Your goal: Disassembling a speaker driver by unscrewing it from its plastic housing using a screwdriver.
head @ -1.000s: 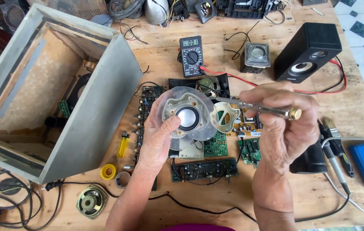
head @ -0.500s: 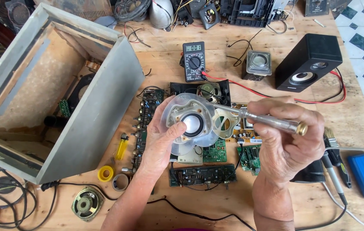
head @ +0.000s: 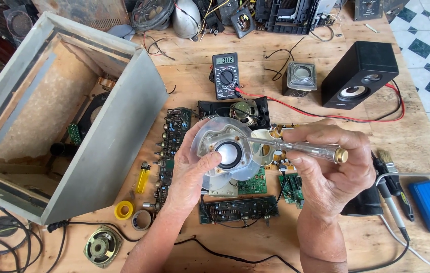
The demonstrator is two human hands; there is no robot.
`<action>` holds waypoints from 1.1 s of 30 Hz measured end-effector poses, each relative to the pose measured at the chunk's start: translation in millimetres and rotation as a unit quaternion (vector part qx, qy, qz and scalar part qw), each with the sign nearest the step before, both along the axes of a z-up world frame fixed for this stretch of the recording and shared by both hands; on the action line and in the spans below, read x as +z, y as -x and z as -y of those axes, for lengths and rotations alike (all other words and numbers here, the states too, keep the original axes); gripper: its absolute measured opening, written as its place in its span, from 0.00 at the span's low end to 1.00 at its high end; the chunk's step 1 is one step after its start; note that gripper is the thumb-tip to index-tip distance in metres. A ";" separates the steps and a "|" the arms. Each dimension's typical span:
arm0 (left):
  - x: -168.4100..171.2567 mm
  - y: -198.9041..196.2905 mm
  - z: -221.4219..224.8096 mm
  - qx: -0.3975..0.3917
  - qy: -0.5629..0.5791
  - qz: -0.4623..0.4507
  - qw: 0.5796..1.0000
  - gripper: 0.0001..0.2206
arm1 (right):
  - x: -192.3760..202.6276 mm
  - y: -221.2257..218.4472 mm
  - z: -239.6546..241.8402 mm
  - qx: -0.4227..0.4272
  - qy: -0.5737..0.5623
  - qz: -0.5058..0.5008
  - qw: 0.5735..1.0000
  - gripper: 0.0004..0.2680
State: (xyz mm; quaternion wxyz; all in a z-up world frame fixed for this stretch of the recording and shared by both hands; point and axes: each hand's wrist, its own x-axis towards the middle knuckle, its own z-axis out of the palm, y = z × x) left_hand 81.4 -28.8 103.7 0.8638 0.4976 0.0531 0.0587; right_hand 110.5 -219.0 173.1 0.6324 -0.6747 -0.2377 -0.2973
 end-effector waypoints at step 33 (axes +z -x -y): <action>-18.1 -1.4 -1.4 -0.019 0.011 0.014 1.000 0.32 | -0.3 2.9 -0.2 0.006 -0.013 -0.005 1.000 0.11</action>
